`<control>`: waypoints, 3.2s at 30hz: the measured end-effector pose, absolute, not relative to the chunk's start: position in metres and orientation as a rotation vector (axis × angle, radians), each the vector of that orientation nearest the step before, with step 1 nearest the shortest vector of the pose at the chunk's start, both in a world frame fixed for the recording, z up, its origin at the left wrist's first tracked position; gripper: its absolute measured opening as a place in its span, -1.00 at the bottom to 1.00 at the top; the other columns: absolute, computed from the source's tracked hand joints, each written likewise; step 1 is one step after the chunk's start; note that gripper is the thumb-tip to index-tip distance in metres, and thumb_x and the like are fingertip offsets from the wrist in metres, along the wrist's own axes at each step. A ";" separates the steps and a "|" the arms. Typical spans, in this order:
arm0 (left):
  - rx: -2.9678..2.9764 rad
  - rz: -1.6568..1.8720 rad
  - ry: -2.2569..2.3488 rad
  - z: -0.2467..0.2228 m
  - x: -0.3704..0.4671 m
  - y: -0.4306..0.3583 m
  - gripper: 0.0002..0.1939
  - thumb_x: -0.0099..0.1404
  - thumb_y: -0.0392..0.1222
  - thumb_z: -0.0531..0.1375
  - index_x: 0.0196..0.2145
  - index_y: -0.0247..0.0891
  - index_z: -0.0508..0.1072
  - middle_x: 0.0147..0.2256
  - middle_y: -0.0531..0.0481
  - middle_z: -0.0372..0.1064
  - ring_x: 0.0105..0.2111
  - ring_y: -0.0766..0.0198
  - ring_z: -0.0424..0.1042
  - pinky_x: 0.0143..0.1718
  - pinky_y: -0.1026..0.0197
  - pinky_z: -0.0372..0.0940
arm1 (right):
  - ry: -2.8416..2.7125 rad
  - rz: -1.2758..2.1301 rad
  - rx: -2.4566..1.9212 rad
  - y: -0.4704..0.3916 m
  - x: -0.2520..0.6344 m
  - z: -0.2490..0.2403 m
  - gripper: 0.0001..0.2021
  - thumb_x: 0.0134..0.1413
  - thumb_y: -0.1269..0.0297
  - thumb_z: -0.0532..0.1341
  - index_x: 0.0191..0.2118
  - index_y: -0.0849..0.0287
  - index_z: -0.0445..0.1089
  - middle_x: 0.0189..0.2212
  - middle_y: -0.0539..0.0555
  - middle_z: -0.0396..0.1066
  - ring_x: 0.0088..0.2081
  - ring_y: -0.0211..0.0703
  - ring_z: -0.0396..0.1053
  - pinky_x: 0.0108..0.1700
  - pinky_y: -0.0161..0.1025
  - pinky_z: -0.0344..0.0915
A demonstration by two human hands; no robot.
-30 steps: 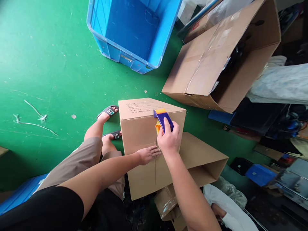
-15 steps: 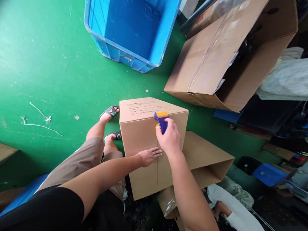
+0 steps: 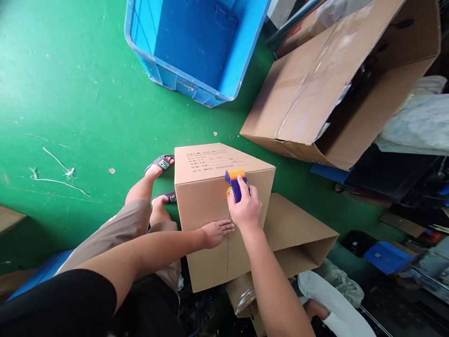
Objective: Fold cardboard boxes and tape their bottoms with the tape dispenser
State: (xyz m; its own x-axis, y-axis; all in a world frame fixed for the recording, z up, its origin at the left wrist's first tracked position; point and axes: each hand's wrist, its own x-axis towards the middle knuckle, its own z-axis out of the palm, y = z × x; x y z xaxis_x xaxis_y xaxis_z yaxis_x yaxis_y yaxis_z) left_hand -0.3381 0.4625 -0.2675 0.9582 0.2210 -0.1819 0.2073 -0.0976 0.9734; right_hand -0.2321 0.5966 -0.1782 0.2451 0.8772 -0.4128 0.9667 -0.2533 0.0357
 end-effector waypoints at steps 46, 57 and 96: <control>1.651 -0.390 0.469 -0.307 -0.386 0.718 0.14 0.27 0.21 0.32 0.62 0.24 -0.20 0.64 0.00 -0.25 0.57 -0.14 -0.02 0.50 -0.22 0.05 | 1.700 -0.496 2.257 0.550 -0.221 -0.184 -0.41 0.35 0.07 0.20 0.43 0.02 0.39 0.07 0.23 0.45 -0.21 -0.05 0.48 -0.24 -0.17 0.42; 1.755 -0.472 0.566 -0.305 -0.384 0.724 0.16 0.23 0.30 0.29 0.61 0.27 -0.23 0.54 0.15 0.12 0.44 -0.07 0.25 0.42 -0.06 0.21 | 1.748 -0.445 2.376 0.424 -0.205 -0.189 -0.46 0.40 0.10 0.18 0.40 0.05 0.44 0.08 0.23 0.49 -0.25 -0.11 0.48 -0.29 -0.21 0.41; 2.743 -1.059 -0.150 -0.256 -0.292 0.659 0.39 0.13 0.74 0.17 0.63 -0.02 -0.27 0.64 -0.10 -0.54 0.62 -0.16 -0.52 0.52 -0.23 -0.63 | 1.671 -0.520 2.585 0.162 -0.200 -0.194 -0.42 0.30 0.23 0.23 0.41 -0.14 0.42 0.16 0.20 0.49 -0.13 -0.01 0.47 -0.26 -0.21 0.32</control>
